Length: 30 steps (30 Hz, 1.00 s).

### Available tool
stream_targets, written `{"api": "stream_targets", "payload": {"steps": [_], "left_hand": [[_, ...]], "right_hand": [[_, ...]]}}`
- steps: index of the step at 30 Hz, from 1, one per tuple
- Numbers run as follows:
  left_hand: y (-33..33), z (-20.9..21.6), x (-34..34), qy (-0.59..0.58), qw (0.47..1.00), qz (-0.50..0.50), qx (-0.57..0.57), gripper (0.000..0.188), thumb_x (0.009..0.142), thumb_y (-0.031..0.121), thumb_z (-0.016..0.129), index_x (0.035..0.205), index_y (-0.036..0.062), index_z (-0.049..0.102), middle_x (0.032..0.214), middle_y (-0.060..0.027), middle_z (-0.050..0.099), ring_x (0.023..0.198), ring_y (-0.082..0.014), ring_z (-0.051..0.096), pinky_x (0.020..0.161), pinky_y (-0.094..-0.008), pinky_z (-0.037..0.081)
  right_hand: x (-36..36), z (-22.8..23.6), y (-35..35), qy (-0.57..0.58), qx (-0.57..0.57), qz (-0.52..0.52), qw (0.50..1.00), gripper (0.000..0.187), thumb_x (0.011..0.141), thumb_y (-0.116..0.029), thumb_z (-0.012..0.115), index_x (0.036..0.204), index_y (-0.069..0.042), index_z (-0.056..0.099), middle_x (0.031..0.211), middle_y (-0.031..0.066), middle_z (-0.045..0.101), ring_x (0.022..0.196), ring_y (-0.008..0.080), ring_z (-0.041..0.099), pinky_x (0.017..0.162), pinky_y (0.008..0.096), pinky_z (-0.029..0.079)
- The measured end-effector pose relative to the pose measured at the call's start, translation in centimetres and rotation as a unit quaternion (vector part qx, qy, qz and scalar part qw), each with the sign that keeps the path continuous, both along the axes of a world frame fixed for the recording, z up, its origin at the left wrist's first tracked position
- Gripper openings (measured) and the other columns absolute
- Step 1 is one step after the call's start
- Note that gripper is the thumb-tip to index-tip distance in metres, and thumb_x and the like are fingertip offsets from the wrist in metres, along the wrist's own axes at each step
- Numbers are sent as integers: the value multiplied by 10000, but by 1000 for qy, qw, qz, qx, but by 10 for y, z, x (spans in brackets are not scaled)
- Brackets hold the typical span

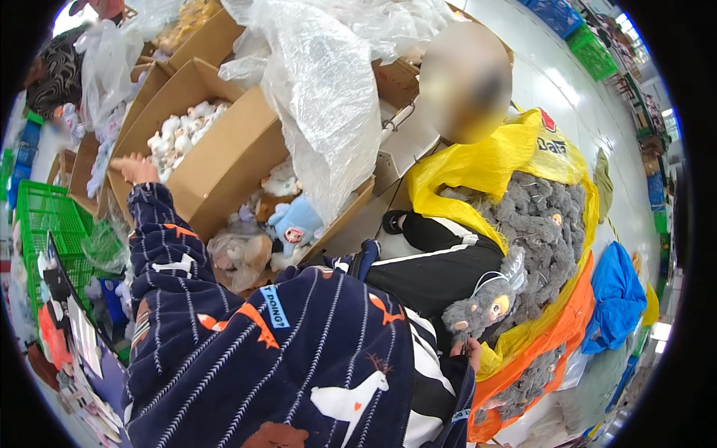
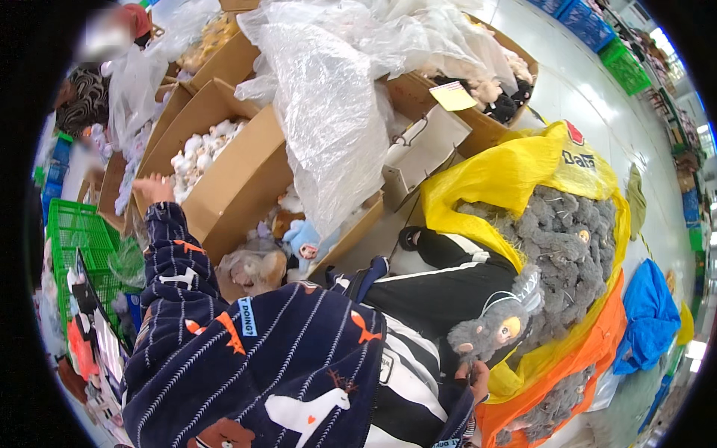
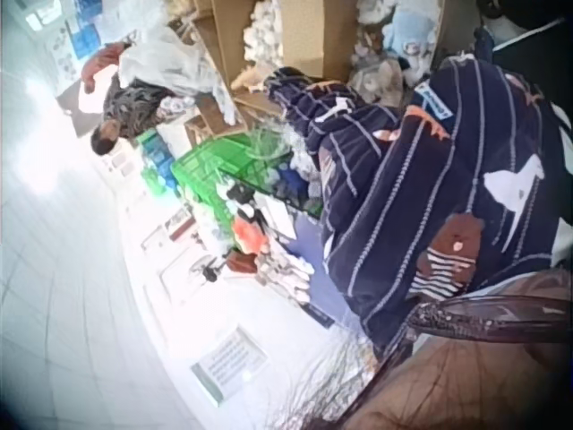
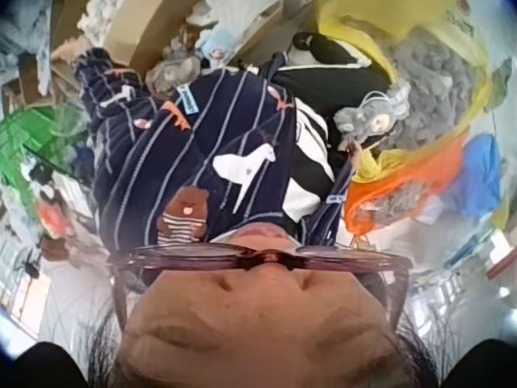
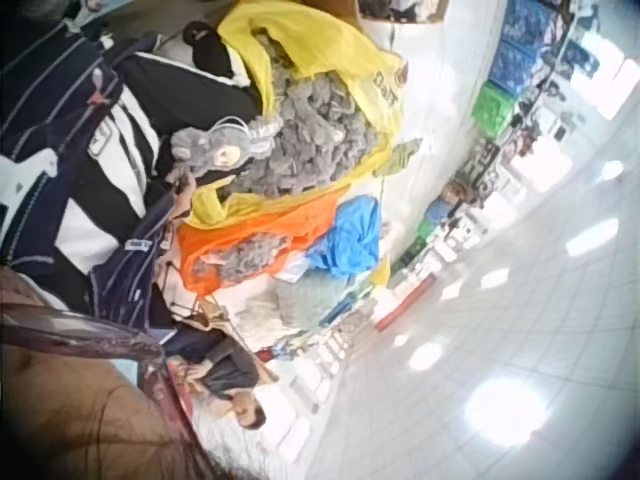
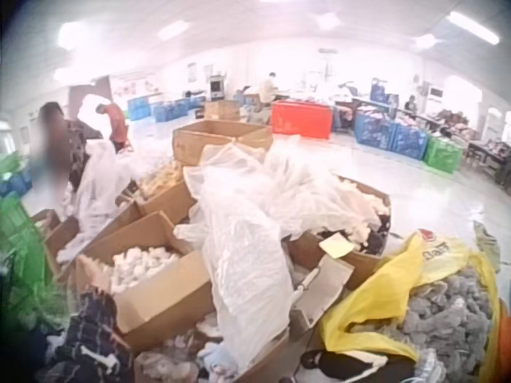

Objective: The person sits on the floor and repeatedly picks up small gray stuffed toys from a yellow bag. They turn each toy over, adjust its ears and face, and place it back into the bag. The person also briefly reaches into a nearby cardboard box to retrieve a plastic bag.

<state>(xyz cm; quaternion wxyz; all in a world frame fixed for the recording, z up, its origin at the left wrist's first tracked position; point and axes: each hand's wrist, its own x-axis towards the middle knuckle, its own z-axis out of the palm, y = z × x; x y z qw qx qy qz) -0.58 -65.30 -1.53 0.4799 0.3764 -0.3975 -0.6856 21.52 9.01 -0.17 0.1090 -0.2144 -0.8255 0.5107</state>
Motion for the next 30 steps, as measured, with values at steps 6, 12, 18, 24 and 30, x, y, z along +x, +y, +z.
{"api": "stream_targets", "payload": {"steps": [6, 12, 18, 24, 30], "left_hand": [[163, 59, -56, -30, 962, -160, -220, 419, 921, 379, 363, 1188, 72, 462, 1190, -78, 514, 1099, -199, 466, 923, -389, 356], [381, 134, -60, 231, 645, -459, -566, 343, 687, 16, 641, 1014, 32, 539, 1030, -118, 557, 991, -237, 529, 823, -335, 426], [547, 92, -3, 129, 281, -875, -372, 324, 822, 320, 569, 907, 8, 571, 906, -123, 577, 767, -247, 580, 660, -347, 464], [612, 44, 25, -25, 196, -964, 179, 613, 861, 534, 428, 1228, 43, 402, 1107, -104, 512, 916, -219, 557, 723, -321, 489], [613, 16, 29, -24, 175, -933, 312, 447, 861, 258, 559, 1250, 81, 425, 1120, -47, 556, 998, -163, 549, 780, -309, 485]], "right_hand": [[-3, -7, 13, 21, 34, -33, 999, 256, 744, -29, 615, 979, -24, 513, 696, 20, 531, 612, 84, 506, 573, 183, 397], [-12, -1, 31, 68, 185, -93, 976, 186, 764, -11, 610, 939, 0, 547, 766, 33, 541, 651, 95, 519, 608, 197, 428], [-37, 54, 25, 90, 298, -86, 946, 184, 802, 6, 582, 975, 37, 527, 827, 61, 542, 746, 100, 522, 701, 207, 435], [-42, 73, 26, 141, 428, 95, 887, 287, 657, 10, 653, 926, -12, 557, 754, 104, 560, 609, 199, 538, 555, 284, 437], [-45, 64, 2, 123, 358, 144, 914, 417, 586, -71, 726, 959, -49, 542, 768, 131, 559, 663, 306, 564, 582, 360, 455]]}}
